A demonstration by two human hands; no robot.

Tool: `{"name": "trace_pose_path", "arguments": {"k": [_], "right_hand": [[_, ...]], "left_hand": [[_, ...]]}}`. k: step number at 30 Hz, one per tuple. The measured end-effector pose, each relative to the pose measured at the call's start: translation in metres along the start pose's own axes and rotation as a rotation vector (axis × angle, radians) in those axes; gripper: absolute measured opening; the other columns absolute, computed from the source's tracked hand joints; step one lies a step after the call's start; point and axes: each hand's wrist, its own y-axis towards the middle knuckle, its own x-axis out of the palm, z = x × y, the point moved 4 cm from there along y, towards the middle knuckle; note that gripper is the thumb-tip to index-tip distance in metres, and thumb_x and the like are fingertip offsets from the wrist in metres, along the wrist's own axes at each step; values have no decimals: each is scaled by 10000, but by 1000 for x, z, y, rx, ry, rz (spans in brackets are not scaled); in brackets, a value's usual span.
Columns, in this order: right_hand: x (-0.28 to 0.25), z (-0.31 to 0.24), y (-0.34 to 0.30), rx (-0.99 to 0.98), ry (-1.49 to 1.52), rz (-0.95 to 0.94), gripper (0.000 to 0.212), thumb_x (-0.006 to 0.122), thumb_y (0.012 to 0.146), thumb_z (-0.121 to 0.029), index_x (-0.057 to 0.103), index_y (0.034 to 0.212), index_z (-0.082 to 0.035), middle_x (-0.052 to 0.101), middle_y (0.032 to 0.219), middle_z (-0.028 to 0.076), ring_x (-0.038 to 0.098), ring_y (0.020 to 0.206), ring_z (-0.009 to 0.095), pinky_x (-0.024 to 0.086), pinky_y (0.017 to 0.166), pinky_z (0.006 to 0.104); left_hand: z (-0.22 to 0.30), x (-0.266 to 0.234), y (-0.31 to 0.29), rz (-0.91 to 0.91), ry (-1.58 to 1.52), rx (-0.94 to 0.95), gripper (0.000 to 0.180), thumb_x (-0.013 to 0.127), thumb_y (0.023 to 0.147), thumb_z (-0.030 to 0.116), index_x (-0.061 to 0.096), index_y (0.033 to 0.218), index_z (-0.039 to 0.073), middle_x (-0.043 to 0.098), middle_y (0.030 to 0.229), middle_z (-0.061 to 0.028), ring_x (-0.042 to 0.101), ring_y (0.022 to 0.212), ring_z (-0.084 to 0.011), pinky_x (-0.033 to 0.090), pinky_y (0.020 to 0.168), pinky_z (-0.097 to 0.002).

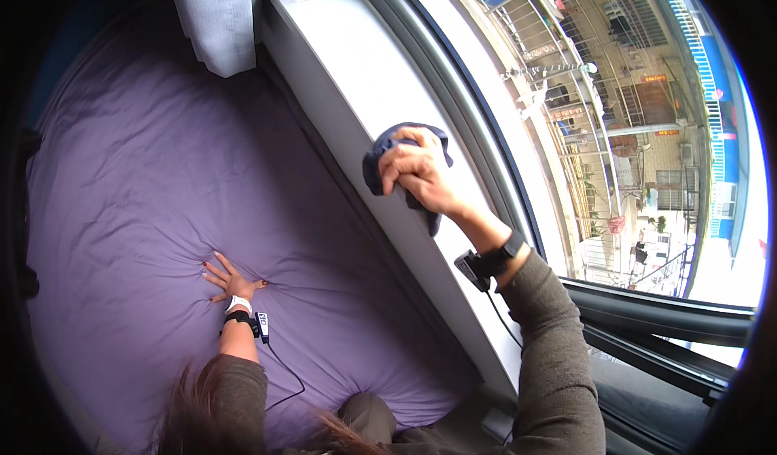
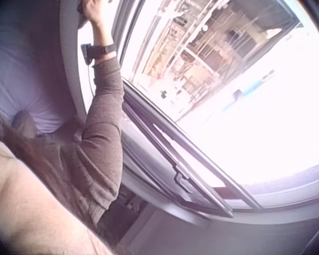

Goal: The person wipes a desk, monitor, and window sill using a dark cloth. They move items on the desk to access surfaces, then clean the monitor and desk, and finally wipe the window sill.

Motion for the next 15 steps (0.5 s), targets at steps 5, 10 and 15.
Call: {"name": "trace_pose_path", "arguments": {"k": [5, 10, 15], "right_hand": [[-9, 21, 45, -237, 194, -44, 271, 509, 702, 42, 705, 839, -85, 705, 931, 15, 647, 979, 193, 442, 988, 399], [-9, 69, 91, -27, 41, -35, 773, 594, 692, -10, 493, 1418, -256, 554, 1372, 120, 472, 1314, 305, 373, 1114, 408], [-9, 39, 67, 103, -556, 7, 702, 697, 829, -378, 402, 1466, -412, 200, 1619, 142, 188, 1476, 429, 239, 1152, 621]], "left_hand": [[-4, 9, 6, 43, -9, 6, 1606, 972, 503, 414, -254, 1528, 249, -315, 1576, -196, -186, 1482, -431, 114, 984, -850], [-7, 15, 10, 67, -21, 17, 1590, 969, 535, 386, -278, 1515, 270, -318, 1575, -194, -190, 1481, -431, 109, 989, -849], [-6, 13, 10, 23, 38, 14, 1589, 954, 538, 456, -288, 1511, 262, -318, 1565, -223, -192, 1477, -440, 130, 990, -849]]}}
